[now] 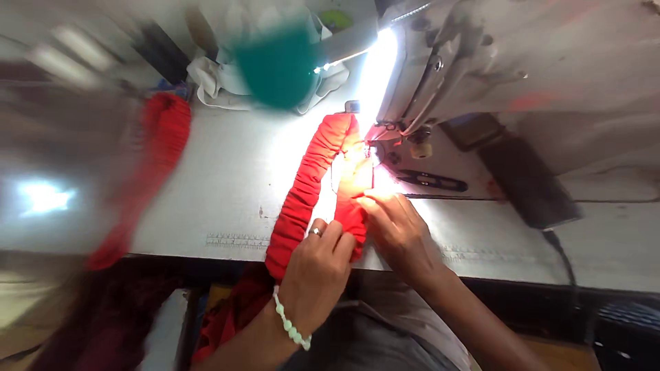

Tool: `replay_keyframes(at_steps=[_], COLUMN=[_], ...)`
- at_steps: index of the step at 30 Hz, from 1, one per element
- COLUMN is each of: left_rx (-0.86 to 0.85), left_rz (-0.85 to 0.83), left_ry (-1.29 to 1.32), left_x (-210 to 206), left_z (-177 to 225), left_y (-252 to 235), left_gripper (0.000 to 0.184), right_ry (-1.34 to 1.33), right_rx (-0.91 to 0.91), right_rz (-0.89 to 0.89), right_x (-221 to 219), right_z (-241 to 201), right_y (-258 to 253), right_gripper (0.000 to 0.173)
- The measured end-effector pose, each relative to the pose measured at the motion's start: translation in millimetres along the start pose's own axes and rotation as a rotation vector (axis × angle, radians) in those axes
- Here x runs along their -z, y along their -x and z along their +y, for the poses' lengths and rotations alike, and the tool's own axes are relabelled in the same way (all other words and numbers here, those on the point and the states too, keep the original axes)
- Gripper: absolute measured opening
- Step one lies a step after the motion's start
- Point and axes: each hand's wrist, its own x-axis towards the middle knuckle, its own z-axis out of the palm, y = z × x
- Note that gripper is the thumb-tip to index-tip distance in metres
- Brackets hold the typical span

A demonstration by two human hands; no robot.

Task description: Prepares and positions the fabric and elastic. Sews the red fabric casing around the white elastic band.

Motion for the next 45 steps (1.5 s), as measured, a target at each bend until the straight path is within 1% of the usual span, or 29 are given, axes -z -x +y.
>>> replay_keyframes(at_steps=[3,5,6,7,9,10,11,13,16,17,19,21,24,27,33,42,44,45], left_rx=[-0.047,-0.067,-0.076,-0.079,-0.05,-0.035,-0.044,-0.075,-0.164,-0.2,-0.232,-0.25,-0.275,-0.264,-0.238,-0.224,-0.233,-0.228], left_rz=[0.017,-0.03,-0.085,-0.169,-0.412,-0.507,-0.499,-0.353,-0.25,-0.189,-0.133,-0.106,-0.09,-0.125,-0.137,-0.129,-0.124,-0.136], left_ry=[-0.013,0.001,0.021,0.042,0.115,0.163,0.208,0.239,0.129,0.079,0.025,-0.004,-0.014,-0.05,-0.067,-0.043,-0.016,0.017], left_x=[12.1,16.3,18.1,20.8,30.1,34.8,35.0,19.2,-32.0,-45.0,-53.2,-54.0,-49.1,-45.9,-48.8,-48.7,-47.8,-46.3], left_z=[9.8,7.4,4.0,-0.3,-10.2,-15.4,-20.7,-28.8,-55.4,-64.9,-74.3,-75.5,-76.4,-74.7,-69.6,-74.4,-75.2,-75.4], left_y=[4.0,-0.7,-4.9,-10.6,-27.4,-38.2,-48.0,-65.3,-80.0,-81.7,-82.5,-78.5,-75.5,-72.4,-69.3,-79.7,-85.2,-87.5], left_gripper=[0.009,0.004,0.004,0.008,0.018,0.024,0.029,0.036,0.039,0.04,0.04,0.039,0.036,0.038,0.038,0.037,0.035,0.035], right_ry=[-0.005,0.029,0.046,0.06,0.078,0.079,0.079,0.077,0.086,0.084,0.088,0.089,0.077,0.079,0.118,0.103,0.086,0.086], right_rx=[0.09,0.102,0.09,0.074,0.04,0.028,0.024,0.029,0.035,0.039,0.042,0.036,0.02,0.031,0.062,0.084,0.068,0.037], right_rz=[0.009,0.005,0.007,0.009,0.01,0.017,0.032,0.06,0.051,0.051,0.053,0.035,0.009,-0.003,-0.032,-0.051,-0.038,-0.002], right_x=[0.3,2.6,2.3,1.0,-1.3,-2.4,-3.4,-4.0,-1.8,-1.5,-1.4,-1.2,-3.1,-2.1,3.9,-0.5,-0.9,-0.7], right_z=[-4.6,-8.4,-9.9,-11.1,-13.3,-14.5,-15.6,-16.8,-17.5,-16.8,-16.3,-17.8,-19.5,-18.4,-13.5,-4.2,-2.8,-5.4], right_y=[1.1,3.3,5.9,9.0,13.8,14.2,14.0,12.8,14.3,14.6,14.4,13.5,10.0,9.8,9.1,-6.5,-14.5,-18.6], right_gripper=[0.021,0.022,0.022,0.022,0.021,0.021,0.021,0.02,0.022,0.022,0.022,0.022,0.021,0.021,0.022,0.022,0.021,0.02])
